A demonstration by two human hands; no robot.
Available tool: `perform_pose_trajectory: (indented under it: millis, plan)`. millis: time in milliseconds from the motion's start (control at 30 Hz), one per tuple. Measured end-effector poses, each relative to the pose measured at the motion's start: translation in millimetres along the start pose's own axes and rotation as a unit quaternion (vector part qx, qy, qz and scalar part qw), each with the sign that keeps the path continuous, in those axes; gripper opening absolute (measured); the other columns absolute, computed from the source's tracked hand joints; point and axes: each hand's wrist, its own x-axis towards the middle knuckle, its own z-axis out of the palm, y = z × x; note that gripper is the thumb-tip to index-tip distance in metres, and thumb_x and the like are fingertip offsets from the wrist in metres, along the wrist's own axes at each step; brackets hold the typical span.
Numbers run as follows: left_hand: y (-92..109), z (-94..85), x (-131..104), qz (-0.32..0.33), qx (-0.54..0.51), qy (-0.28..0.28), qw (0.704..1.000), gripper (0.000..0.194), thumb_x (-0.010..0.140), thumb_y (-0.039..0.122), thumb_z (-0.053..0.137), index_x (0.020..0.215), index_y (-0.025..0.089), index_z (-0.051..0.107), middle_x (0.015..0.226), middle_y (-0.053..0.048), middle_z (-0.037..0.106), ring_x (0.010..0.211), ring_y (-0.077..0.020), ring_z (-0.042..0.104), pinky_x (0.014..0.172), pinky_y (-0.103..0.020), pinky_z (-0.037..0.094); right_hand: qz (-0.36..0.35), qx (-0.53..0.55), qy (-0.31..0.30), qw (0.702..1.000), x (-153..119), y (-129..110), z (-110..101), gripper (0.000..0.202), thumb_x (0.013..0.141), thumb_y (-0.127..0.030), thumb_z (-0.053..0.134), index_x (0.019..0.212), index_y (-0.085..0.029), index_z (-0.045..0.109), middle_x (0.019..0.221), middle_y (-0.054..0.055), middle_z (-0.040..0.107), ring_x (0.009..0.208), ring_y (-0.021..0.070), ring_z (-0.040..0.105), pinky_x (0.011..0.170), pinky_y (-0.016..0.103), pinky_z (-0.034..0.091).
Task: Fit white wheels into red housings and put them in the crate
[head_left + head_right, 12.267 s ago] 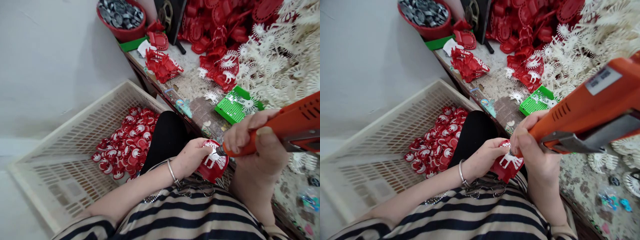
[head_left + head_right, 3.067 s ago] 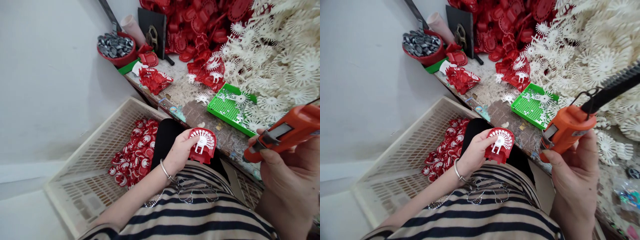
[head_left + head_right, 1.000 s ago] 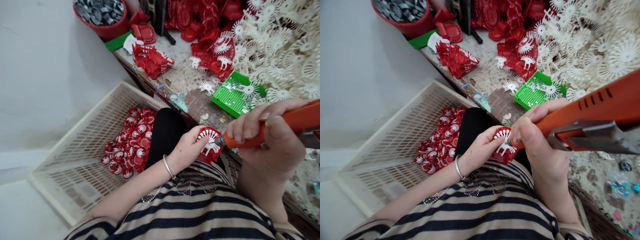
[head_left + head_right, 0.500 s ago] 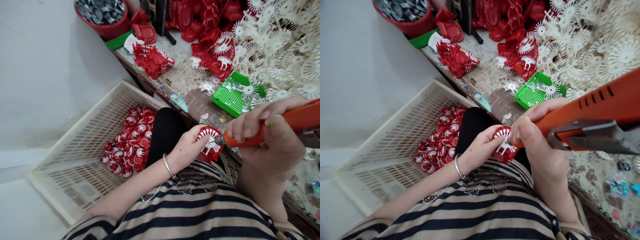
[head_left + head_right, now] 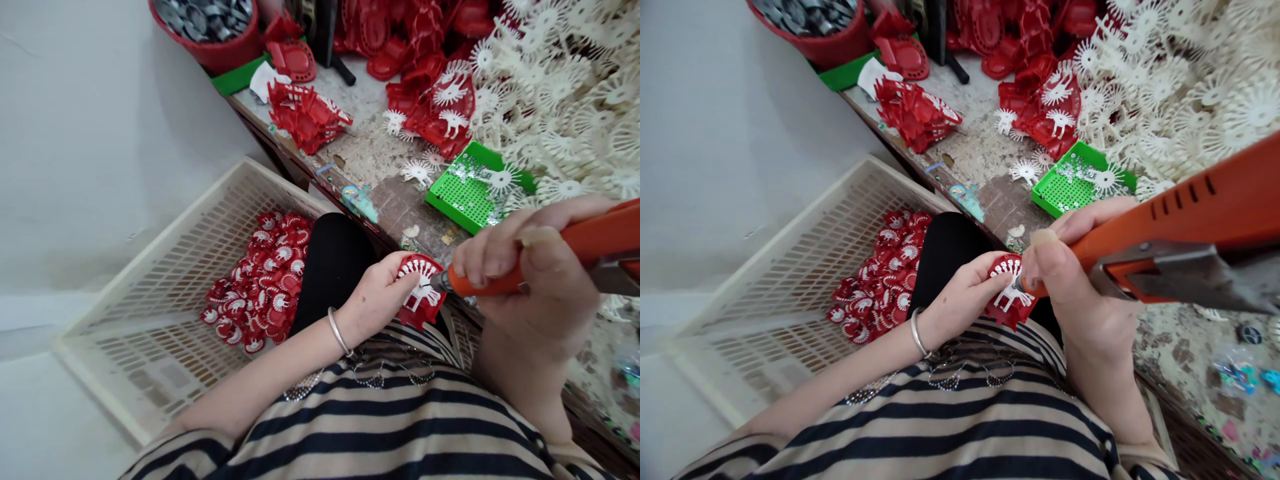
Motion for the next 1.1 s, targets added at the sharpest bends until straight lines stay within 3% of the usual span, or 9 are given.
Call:
perform_pose_trajectory:
  millis: [167, 400, 600, 733, 867, 1000, 1100]
  plan:
    - [2, 0.9, 0, -0.024, -0.038, 0.003, 0.999, 0.019, 0.082, 0.02, 0.055, 0.099, 0.014, 0.061, 0.08, 0.0, 0.064, 0.066, -0.0118, 0.057, 0.063, -0.023, 0.046, 0.001, 0.021, 0.0, 1.0, 2, 0, 0, 0.016, 0.079, -0.014, 0.065, 0.079, -0.021, 0.05, 0.061, -0.007, 0.049, 0.042, 0.01, 0.045, 0.042, 0.031, 0.037]
    - [-2, 1.0, 1, -0.015, -0.04, 0.001, 0.999, 0.022, 0.083, 0.02, 0.055, 0.104, 0.014, 0.06, 0.088, -0.003, 0.067, 0.074, -0.0134, 0.061, 0.07, -0.026, 0.05, 0.0, 0.017, 0.018, 1.0, 4, -3, 4, 0.014, 0.075, -0.013, 0.063, 0.075, -0.022, 0.051, 0.055, -0.007, 0.047, 0.041, 0.0104, 0.044, 0.041, 0.03, 0.039]
    - [-5, -5.1, 1, -0.022, 0.016, 0.005, 1.0, 0.024, 0.085, 0.024, 0.054, 0.106, 0.015, 0.06, 0.09, -0.004, 0.069, 0.076, -0.0152, 0.063, 0.071, -0.028, 0.051, -0.031, 0.009, 0.036, 0.999, 9, -7, 0, 0.014, 0.075, -0.007, 0.056, 0.072, -0.021, 0.055, 0.05, -0.006, 0.045, 0.037, 0.0102, 0.037, 0.037, 0.03, 0.037]
    - [-3, -16.5, 1, 0.043, 0.115, -0.055, 0.991, 0.028, 0.086, 0.024, 0.053, 0.112, 0.015, 0.059, 0.104, -0.007, 0.068, 0.093, -0.0194, 0.064, 0.087, -0.034, 0.05, -0.037, 0.004, 0.046, 0.998, 17, -8, -11, 0.013, 0.075, -0.009, 0.055, 0.071, -0.021, 0.056, 0.048, -0.006, 0.044, 0.037, 0.0113, 0.039, 0.036, 0.031, 0.038]
    - [2, -20.0, 4, 0.16, 0.226, -0.118, 0.954, 0.025, 0.087, 0.02, 0.053, 0.111, 0.017, 0.062, 0.127, -0.013, 0.059, 0.119, -0.0233, 0.055, 0.105, -0.04, 0.041, -0.033, -0.009, 0.076, 0.996, 27, -9, -14, 0.011, 0.073, -0.013, 0.059, 0.069, -0.021, 0.052, 0.046, -0.008, 0.043, 0.036, 0.0104, 0.04, 0.038, 0.028, 0.039]
    - [6, -12.9, 10, 0.229, 0.259, -0.162, 0.924, 0.023, 0.09, 0.017, 0.049, 0.109, 0.016, 0.062, 0.14, -0.018, 0.049, 0.132, -0.0234, 0.045, 0.11, -0.04, 0.036, -0.029, 0.0, 0.048, 0.998, 34, -6, -12, 0.018, 0.071, -0.017, 0.065, 0.067, -0.021, 0.048, 0.047, -0.008, 0.046, 0.037, 0.0104, 0.042, 0.037, 0.028, 0.04]
    - [6, -8.2, 14, 0.242, 0.272, -0.162, 0.917, 0.024, 0.09, 0.015, 0.049, 0.11, 0.017, 0.062, 0.136, -0.016, 0.052, 0.131, -0.0227, 0.046, 0.11, -0.04, 0.036, -0.03, 0.012, 0.025, 0.999, 35, -2, -11, 0.02, 0.071, -0.019, 0.07, 0.07, -0.021, 0.05, 0.048, -0.008, 0.049, 0.036, 0.0109, 0.043, 0.037, 0.028, 0.041]
